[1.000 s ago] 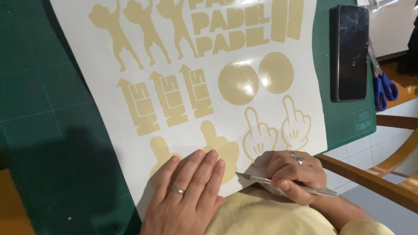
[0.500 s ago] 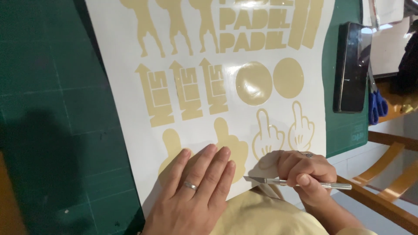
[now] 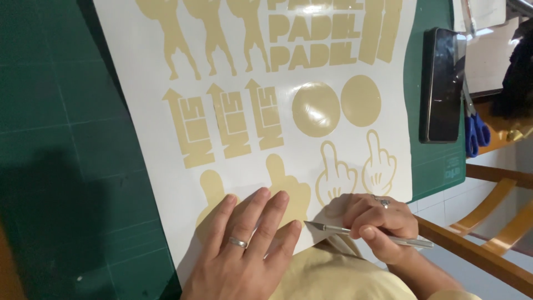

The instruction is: The person uses a craft knife to cut out a design from a sheet of gold-colored vinyl stickers on a green cutting mat. They carefully trace the outline of a hand gesture and peel away the excess material. The person occasionally pauses to remove cut pieces and adjust the sheet.

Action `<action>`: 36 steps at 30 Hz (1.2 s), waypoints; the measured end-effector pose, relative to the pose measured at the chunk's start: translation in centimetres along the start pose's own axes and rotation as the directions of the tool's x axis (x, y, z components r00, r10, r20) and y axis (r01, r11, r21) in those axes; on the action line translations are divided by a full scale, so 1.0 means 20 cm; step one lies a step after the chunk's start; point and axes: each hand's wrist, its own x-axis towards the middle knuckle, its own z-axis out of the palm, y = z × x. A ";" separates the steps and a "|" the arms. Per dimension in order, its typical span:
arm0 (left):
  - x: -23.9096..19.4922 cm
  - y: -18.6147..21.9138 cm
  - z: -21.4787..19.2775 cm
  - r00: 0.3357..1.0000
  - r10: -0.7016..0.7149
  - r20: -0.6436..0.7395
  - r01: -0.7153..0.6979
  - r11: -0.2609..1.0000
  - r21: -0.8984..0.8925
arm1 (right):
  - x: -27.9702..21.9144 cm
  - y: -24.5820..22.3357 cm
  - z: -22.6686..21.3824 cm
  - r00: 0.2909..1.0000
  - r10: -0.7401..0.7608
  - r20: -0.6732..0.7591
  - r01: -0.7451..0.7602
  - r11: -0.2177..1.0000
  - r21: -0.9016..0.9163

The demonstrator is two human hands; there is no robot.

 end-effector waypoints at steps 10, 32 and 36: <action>0.04 0.04 0.00 0.997 -0.083 0.009 0.083 0.996 -0.019 | 0.03 -0.01 -0.02 0.994 -0.054 0.096 0.056 0.998 -0.022; 0.15 0.09 0.02 0.983 -0.166 0.083 0.162 0.985 0.054 | 0.03 -0.04 -0.03 0.996 0.010 0.086 -0.010 1.000 0.001; 0.16 0.11 0.02 0.987 -0.147 0.068 0.144 0.988 0.048 | 0.04 -0.06 -0.02 0.998 0.036 0.056 -0.039 0.998 0.047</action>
